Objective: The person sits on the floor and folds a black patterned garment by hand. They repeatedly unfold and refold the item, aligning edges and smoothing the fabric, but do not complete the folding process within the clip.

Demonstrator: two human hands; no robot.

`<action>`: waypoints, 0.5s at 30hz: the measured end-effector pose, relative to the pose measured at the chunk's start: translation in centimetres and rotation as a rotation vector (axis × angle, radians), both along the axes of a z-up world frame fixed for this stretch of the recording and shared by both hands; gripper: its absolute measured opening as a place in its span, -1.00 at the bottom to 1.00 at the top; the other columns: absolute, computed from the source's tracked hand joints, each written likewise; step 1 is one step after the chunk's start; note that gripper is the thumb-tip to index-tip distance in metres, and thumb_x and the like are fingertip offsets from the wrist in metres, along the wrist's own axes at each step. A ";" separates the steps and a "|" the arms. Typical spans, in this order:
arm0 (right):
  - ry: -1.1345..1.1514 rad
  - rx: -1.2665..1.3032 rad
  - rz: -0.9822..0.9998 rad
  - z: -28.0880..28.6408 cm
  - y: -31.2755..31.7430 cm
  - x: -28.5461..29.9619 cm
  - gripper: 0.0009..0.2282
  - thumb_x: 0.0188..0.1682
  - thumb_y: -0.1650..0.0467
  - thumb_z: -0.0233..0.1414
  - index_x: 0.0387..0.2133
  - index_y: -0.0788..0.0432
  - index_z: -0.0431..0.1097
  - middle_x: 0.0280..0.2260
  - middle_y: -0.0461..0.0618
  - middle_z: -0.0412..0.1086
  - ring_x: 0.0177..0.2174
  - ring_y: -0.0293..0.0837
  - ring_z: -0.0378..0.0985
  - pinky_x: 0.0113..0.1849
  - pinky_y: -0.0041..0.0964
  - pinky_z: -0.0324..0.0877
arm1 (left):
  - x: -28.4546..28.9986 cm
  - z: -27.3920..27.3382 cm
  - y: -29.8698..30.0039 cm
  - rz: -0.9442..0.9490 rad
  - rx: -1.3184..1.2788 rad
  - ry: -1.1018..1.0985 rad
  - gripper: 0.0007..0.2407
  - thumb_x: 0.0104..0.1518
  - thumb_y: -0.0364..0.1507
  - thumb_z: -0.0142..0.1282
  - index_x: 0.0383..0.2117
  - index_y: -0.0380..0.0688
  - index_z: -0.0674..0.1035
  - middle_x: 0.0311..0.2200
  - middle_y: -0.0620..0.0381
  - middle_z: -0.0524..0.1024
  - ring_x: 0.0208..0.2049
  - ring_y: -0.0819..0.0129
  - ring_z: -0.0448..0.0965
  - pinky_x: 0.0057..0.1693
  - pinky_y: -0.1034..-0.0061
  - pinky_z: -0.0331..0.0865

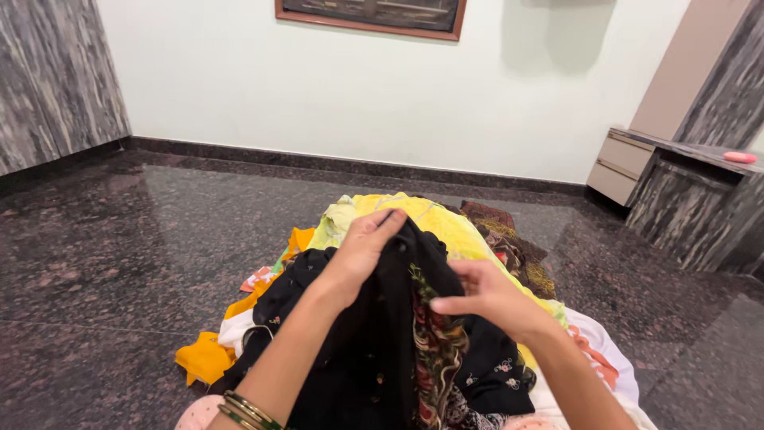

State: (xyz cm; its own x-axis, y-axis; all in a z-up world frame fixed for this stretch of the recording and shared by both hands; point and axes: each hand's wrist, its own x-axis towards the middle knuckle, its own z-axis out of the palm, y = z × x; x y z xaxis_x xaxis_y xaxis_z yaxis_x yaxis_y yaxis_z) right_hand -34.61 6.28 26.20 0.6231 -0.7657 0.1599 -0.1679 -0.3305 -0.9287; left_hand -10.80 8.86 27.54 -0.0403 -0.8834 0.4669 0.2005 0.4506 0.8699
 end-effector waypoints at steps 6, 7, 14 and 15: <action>-0.314 0.329 0.330 -1.2 -1.5 -3.4 -0.39 -0.32 0.52 0.28 0.10 0.49 0.36 -0.17 0.11 0.52 -0.23 -0.11 0.51 -0.19 -0.25 0.35 | 1.7 0.7 1.2 -0.139 0.219 0.087 -0.68 0.26 -0.19 -0.01 -0.07 -0.15 0.60 -0.20 0.28 0.63 -0.21 0.57 0.60 -0.06 0.58 0.48; -0.379 0.355 0.330 -1.5 -1.7 -3.6 -0.40 -0.38 0.51 0.26 0.04 0.47 0.38 -0.19 0.12 0.52 -0.23 -0.10 0.52 -0.16 -0.27 0.37 | 1.5 0.7 1.3 -0.178 0.238 0.090 -0.67 0.26 -0.19 -0.01 -0.07 -0.16 0.60 -0.20 0.25 0.64 -0.21 0.54 0.61 -0.06 0.56 0.49; -0.642 0.091 0.374 -0.1 -3.4 -4.0 -0.61 -0.35 0.56 0.28 -0.33 0.12 0.21 -0.28 -0.07 0.38 -0.18 -0.14 0.52 0.02 -0.32 0.39 | 1.9 1.3 2.1 -0.293 0.244 0.025 -0.65 0.30 -0.18 0.00 -0.02 -0.22 0.57 -0.15 0.19 0.63 -0.19 0.51 0.62 -0.08 0.50 0.53; -0.640 0.053 0.312 0.4 -3.5 -4.3 -0.61 -0.34 0.55 0.27 -0.34 0.12 0.18 -0.30 -0.07 0.38 -0.20 -0.15 0.53 -0.01 -0.32 0.41 | 2.0 1.4 2.1 -0.325 0.239 0.046 -0.65 0.30 -0.18 0.00 -0.02 -0.22 0.56 -0.15 0.18 0.63 -0.19 0.48 0.63 -0.07 0.49 0.54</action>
